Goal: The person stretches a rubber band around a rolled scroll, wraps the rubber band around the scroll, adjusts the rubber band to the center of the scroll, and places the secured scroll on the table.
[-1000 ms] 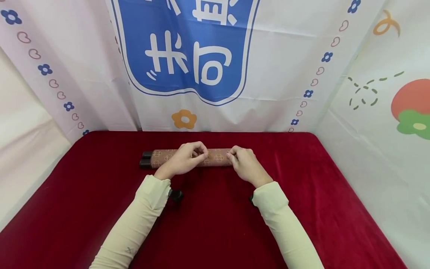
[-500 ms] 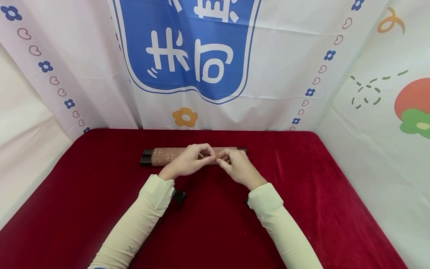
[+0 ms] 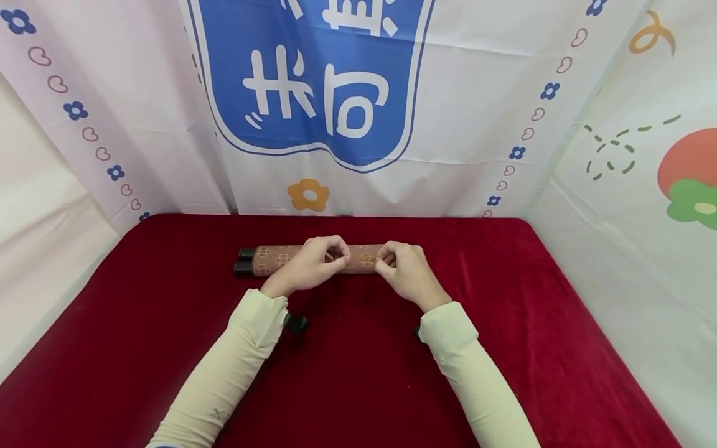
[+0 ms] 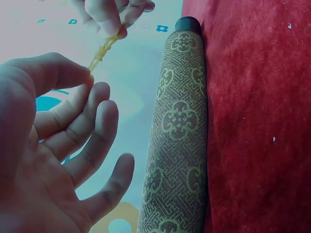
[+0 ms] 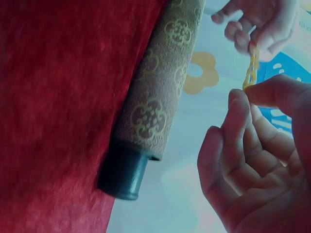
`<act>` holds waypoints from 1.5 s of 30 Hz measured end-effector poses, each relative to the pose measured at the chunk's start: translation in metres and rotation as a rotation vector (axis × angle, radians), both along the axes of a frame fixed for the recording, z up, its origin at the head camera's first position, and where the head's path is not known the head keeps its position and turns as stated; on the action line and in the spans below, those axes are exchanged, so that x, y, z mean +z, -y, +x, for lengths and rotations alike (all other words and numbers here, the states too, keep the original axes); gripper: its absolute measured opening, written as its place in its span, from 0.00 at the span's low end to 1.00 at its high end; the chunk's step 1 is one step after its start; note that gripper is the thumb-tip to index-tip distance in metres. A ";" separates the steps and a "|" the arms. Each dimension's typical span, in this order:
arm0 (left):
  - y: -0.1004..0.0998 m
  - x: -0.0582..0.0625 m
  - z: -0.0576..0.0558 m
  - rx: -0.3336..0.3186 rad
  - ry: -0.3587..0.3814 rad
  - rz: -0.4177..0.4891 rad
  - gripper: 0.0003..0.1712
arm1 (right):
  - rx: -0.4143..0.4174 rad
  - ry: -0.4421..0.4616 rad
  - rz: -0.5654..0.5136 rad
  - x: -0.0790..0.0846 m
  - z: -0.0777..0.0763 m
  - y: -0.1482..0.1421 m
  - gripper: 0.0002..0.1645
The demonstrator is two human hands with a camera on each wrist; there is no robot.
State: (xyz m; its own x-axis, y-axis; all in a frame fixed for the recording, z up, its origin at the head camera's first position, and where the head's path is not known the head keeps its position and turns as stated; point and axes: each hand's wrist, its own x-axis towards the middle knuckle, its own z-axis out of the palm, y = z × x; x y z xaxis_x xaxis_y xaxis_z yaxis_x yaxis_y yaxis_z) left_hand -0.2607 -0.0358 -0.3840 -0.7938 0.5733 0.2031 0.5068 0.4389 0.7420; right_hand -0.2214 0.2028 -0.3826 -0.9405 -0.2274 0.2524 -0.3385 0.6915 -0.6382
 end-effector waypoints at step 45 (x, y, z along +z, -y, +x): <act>-0.019 -0.005 0.005 -0.088 -0.045 -0.060 0.05 | 0.102 0.094 -0.060 -0.001 0.005 0.012 0.08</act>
State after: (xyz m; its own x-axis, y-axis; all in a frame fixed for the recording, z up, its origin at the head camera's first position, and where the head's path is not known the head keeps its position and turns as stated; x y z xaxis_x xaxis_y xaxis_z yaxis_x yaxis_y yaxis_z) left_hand -0.2559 -0.0166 -0.3891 -0.7310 0.6523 0.2006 0.5771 0.4340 0.6918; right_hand -0.2165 0.1904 -0.3835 -0.9334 -0.3104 0.1802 -0.3419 0.6160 -0.7097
